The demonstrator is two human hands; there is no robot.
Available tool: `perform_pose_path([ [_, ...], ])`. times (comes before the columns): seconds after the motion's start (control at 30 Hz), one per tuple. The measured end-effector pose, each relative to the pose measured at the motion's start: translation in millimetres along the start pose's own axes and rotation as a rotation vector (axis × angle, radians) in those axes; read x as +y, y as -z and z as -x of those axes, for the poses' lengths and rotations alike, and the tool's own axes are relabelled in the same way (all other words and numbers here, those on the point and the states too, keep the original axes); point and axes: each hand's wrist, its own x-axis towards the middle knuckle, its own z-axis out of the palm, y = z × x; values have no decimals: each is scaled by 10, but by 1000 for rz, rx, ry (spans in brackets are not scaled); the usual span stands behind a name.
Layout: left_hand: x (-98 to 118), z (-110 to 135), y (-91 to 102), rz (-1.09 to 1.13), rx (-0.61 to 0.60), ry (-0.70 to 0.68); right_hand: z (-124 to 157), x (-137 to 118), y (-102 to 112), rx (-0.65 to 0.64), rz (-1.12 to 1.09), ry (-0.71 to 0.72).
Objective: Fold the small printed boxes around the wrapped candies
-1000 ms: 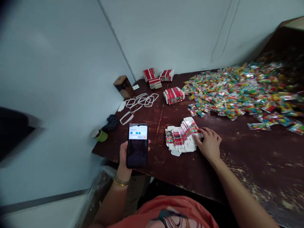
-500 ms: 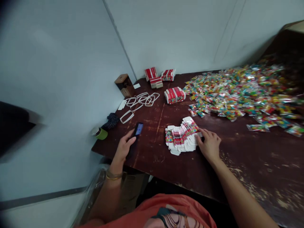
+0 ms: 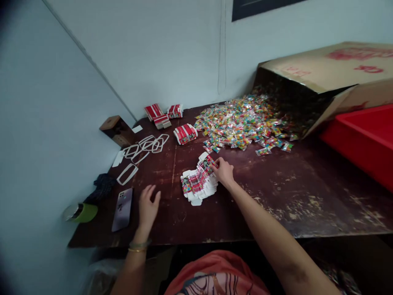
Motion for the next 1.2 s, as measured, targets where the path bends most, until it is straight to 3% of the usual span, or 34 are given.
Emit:
perform_pose_path([
  [0.07, 448, 101, -189, 311, -111, -38, 129, 37, 91, 32, -48, 22],
  [0.17, 1036, 289, -430, 632, -378, -37, 370, 160, 249, 168, -156, 21],
  [0.23, 1309, 373, -545, 759, -491, 12, 489, 249, 347, 224, -350, -45],
  [0.33, 1551, 377, -643, 871, -564, 96, 610, 300, 470, 138, -596, -131],
  [0.4, 1645, 324, -664, 978, -605, 147, 710, 234, 549, 25, -642, -119],
  [0.5, 1729, 282, -651, 1211, -742, 271, 935, 12, 686, -125, -641, 28],
  [0.63, 1750, 422, -590, 1234, -920, 440, 1209, -242, 895, 76, -289, 272],
  [0.73, 1744, 547, -500, 1130, -1023, 524, 1324, -269, 985, 58, -145, 423],
  [0.93, 1834, 521, -269, 1007, -1149, 612, 1502, -209, 962, 116, -8, 415],
  [1.2, 1918, 583, -191, 962, -1093, 713, 1562, -211, 1029, 141, 82, 472],
])
